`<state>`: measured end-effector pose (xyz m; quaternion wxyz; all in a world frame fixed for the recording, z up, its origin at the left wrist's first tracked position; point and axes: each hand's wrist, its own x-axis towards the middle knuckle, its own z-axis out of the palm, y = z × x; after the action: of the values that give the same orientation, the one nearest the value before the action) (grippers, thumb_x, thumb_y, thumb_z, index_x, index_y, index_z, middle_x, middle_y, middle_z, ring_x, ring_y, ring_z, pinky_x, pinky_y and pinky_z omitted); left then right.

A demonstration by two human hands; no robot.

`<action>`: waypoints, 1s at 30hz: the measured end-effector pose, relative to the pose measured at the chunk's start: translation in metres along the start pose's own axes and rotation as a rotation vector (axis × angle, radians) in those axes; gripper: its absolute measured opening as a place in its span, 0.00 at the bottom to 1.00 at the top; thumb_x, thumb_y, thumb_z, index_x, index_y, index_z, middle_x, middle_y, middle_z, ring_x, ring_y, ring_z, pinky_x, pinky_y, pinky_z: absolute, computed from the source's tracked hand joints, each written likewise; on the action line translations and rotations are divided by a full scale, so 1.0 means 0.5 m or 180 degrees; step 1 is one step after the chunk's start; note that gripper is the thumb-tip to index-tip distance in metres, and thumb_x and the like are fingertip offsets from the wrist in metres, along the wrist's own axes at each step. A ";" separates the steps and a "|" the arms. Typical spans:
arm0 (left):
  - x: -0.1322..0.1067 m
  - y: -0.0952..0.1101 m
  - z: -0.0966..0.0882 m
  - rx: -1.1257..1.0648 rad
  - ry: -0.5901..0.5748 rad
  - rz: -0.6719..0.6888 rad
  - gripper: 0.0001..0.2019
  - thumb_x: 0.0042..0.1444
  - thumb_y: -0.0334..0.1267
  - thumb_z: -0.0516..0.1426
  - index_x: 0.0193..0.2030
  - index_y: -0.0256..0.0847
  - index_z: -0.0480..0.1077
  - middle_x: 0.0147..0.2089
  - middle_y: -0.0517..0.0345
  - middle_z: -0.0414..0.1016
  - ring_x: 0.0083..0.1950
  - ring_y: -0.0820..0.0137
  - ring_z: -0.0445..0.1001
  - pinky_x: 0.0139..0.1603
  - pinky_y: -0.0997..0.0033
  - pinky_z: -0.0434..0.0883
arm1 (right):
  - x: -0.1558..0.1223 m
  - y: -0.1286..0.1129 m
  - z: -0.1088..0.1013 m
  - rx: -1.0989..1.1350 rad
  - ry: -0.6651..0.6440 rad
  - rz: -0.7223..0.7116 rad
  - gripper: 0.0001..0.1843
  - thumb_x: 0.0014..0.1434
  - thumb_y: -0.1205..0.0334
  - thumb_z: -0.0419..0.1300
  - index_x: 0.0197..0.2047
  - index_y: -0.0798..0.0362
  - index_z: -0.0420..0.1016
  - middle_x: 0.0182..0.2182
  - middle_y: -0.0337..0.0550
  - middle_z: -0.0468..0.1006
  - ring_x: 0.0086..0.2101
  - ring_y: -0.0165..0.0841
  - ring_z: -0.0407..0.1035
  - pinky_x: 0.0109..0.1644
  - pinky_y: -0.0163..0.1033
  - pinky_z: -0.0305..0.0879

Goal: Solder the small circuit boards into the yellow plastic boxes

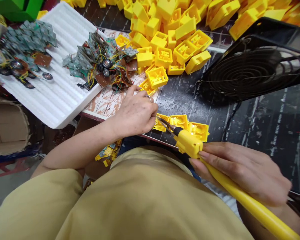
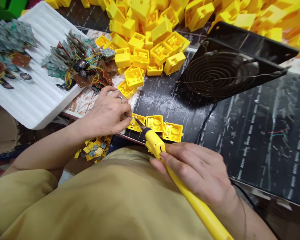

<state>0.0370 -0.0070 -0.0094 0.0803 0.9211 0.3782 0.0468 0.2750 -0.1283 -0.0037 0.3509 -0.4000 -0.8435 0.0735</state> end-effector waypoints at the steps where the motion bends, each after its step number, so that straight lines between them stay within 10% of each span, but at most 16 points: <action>1: 0.000 0.000 0.000 -0.0008 -0.0020 0.0001 0.11 0.53 0.37 0.52 0.26 0.41 0.75 0.28 0.55 0.77 0.42 0.59 0.71 0.60 0.44 0.61 | 0.000 0.001 -0.002 0.0009 -0.0010 -0.0055 0.12 0.54 0.71 0.69 0.40 0.54 0.72 0.31 0.39 0.80 0.32 0.28 0.76 0.38 0.31 0.76; 11: 0.008 0.001 -0.014 -0.0083 -0.0232 0.0006 0.10 0.52 0.36 0.53 0.26 0.42 0.75 0.28 0.55 0.76 0.42 0.60 0.71 0.61 0.44 0.61 | -0.012 0.030 -0.044 -0.0345 -0.0136 0.0291 0.07 0.67 0.58 0.57 0.36 0.48 0.71 0.27 0.37 0.78 0.22 0.27 0.73 0.22 0.29 0.71; 27: 0.003 -0.001 -0.014 0.0170 -0.0358 0.0104 0.13 0.58 0.37 0.51 0.28 0.41 0.75 0.33 0.53 0.79 0.44 0.59 0.74 0.58 0.47 0.63 | -0.027 0.018 -0.014 0.0022 0.0039 0.0485 0.02 0.66 0.60 0.59 0.41 0.47 0.72 0.28 0.38 0.78 0.27 0.29 0.75 0.31 0.34 0.75; 30: -0.005 -0.014 -0.029 0.0007 -0.0286 0.0080 0.11 0.59 0.39 0.52 0.35 0.42 0.76 0.36 0.54 0.79 0.46 0.59 0.75 0.59 0.50 0.64 | -0.046 0.016 -0.020 0.0086 0.0077 0.0519 0.13 0.63 0.63 0.63 0.51 0.46 0.73 0.31 0.39 0.80 0.30 0.31 0.77 0.32 0.34 0.76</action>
<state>0.0282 -0.0020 0.0034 0.0956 0.9270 0.3627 0.0060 0.2966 -0.1411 -0.0115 0.3592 -0.4634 -0.8028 0.1084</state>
